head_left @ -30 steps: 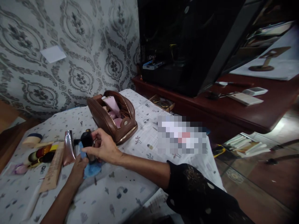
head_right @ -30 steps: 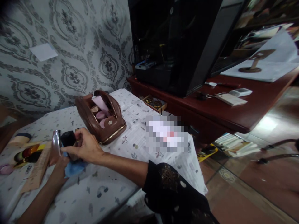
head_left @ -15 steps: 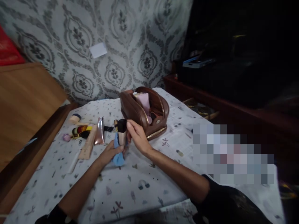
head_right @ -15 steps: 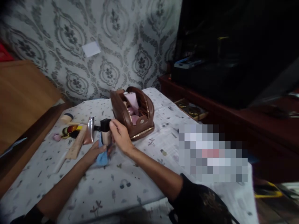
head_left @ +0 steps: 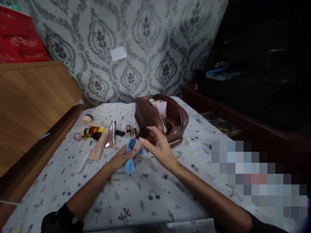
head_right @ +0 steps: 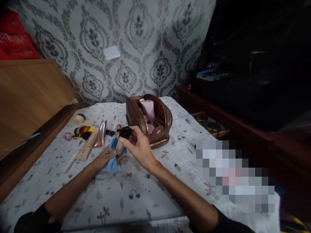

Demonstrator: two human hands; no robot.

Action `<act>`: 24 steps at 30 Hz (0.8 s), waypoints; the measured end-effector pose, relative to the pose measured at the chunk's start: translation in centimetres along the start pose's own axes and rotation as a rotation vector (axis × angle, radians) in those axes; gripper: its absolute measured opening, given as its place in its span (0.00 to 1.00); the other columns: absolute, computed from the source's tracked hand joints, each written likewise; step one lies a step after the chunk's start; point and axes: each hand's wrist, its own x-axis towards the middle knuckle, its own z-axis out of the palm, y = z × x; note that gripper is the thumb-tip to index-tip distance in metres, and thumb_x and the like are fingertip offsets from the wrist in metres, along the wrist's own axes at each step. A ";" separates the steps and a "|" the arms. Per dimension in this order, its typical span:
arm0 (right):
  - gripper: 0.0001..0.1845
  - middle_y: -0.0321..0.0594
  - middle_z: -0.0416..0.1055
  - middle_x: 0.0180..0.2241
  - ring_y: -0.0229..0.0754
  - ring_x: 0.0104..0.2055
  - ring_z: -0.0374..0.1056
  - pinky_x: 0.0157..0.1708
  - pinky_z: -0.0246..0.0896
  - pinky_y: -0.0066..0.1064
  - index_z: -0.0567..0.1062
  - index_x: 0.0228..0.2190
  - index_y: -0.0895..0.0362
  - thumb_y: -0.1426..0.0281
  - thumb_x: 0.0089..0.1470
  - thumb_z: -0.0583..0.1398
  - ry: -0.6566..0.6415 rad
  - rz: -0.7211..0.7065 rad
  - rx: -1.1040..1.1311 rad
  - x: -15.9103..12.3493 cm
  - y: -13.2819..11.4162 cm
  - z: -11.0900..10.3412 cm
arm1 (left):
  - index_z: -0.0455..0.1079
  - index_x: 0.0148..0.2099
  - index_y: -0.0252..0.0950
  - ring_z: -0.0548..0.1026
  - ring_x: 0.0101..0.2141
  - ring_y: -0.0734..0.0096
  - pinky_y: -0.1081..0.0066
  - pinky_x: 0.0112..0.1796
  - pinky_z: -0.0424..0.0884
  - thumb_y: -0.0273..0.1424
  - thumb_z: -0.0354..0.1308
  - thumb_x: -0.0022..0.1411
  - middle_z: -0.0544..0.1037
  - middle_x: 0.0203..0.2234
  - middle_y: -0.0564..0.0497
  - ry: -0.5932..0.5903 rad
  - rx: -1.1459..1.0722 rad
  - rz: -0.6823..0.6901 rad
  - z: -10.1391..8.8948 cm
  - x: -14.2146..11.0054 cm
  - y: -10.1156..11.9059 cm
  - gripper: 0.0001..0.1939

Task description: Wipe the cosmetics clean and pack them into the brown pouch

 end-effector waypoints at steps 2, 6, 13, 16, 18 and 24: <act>0.20 0.36 0.70 0.31 0.36 0.28 0.65 0.26 0.63 0.26 0.69 0.42 0.55 0.57 0.53 0.65 -0.030 -0.004 -0.091 -0.4 -0.7 -1.0 | 0.67 0.31 0.33 0.62 0.24 0.77 0.76 0.25 0.61 0.56 0.66 0.44 0.66 0.22 0.55 0.059 0.057 0.049 0.4 0.1 0.7 0.30; 0.20 0.40 0.74 0.37 0.42 0.38 0.71 0.38 0.70 0.33 0.70 0.44 0.56 0.60 0.52 0.66 -0.095 0.018 -0.124 -1.3 -1.8 -3.2 | 0.70 0.36 0.33 0.66 0.29 0.73 0.74 0.32 0.66 0.47 0.70 0.44 0.70 0.26 0.55 0.192 0.159 0.071 1.3 0.6 2.0 0.26; 0.21 0.40 0.74 0.42 0.42 0.41 0.73 0.43 0.71 0.35 0.72 0.48 0.52 0.63 0.53 0.66 -0.066 -0.079 -0.335 -3.3 -3.6 -6.2 | 0.71 0.40 0.34 0.71 0.35 0.65 0.69 0.39 0.70 0.43 0.70 0.46 0.74 0.32 0.52 0.216 0.237 0.130 3.8 0.9 3.8 0.23; 0.20 0.42 0.74 0.43 0.43 0.43 0.73 0.42 0.72 0.34 0.72 0.48 0.52 0.63 0.54 0.66 -0.048 -0.113 -0.385 -3.8 -4.8 -7.3 | 0.71 0.44 0.34 0.72 0.36 0.65 0.70 0.39 0.70 0.43 0.68 0.50 0.75 0.34 0.51 0.121 0.200 0.147 5.0 1.2 4.2 0.23; 0.19 0.43 0.74 0.44 0.44 0.45 0.73 0.42 0.72 0.34 0.72 0.47 0.52 0.63 0.54 0.66 -0.031 -0.128 -0.415 -3.9 -5.6 -8.1 | 0.70 0.46 0.34 0.72 0.36 0.66 0.71 0.37 0.70 0.43 0.67 0.53 0.75 0.34 0.50 0.061 0.159 0.154 5.8 1.5 4.7 0.23; 0.15 0.40 0.77 0.39 0.42 0.39 0.75 0.38 0.74 0.31 0.75 0.42 0.51 0.63 0.53 0.67 0.097 -0.143 -0.444 -3.1 -8.6 -10.5 | 0.61 0.62 0.38 0.75 0.38 0.63 0.71 0.38 0.70 0.44 0.62 0.59 0.77 0.40 0.48 -0.119 0.239 0.264 7.2 3.0 6.9 0.32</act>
